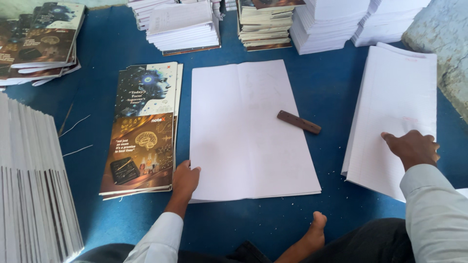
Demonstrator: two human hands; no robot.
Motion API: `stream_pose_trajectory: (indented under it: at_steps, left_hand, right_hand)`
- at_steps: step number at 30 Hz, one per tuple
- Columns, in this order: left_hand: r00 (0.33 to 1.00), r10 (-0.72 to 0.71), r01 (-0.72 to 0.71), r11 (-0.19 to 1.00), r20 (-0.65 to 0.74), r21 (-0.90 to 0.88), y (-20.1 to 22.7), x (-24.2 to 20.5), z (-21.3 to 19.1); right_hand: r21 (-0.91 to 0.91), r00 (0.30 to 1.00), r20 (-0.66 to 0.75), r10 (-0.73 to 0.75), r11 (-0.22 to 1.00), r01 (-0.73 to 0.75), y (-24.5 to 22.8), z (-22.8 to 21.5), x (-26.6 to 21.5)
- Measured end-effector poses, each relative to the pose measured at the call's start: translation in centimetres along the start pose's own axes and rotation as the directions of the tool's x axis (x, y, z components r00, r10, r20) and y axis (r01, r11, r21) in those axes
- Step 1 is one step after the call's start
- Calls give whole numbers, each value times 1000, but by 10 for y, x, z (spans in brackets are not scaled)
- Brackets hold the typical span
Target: The person assembles notebooks by inserting loose lined paper sheets into printed covers. They sit on the floor, open the cover, place the paper inside, and then close the cover, repeating this process for multiple units.
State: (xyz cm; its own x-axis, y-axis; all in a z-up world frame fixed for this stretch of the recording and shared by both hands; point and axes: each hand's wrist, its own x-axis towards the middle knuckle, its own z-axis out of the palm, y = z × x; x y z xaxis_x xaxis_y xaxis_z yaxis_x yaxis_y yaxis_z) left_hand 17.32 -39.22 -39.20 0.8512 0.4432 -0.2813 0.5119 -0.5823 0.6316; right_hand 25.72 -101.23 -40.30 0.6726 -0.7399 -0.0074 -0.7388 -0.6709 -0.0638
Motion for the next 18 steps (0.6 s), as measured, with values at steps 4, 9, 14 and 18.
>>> stream_pose_trajectory:
  at_steps: [4,9,14,18]
  left_hand:
    - [999,-43,43,999,24,-4,5,-1,-2]
    - [1000,-27,27,1000,7,-2,4,0,-1]
    - [1000,-4,4,1000,5,1,2,2,0]
    - [1000,-5,5,1000,8,1,3,1,0]
  right_hand:
    - [28,998,15,66,997,-66,10,4,9]
    - [23,998,23,63,998,-64,8,-5,3]
    - [67,995,101,3,998,-10,4,-35,-17]
    - [129,986,165,4,991,-25,-5,-54,-34]
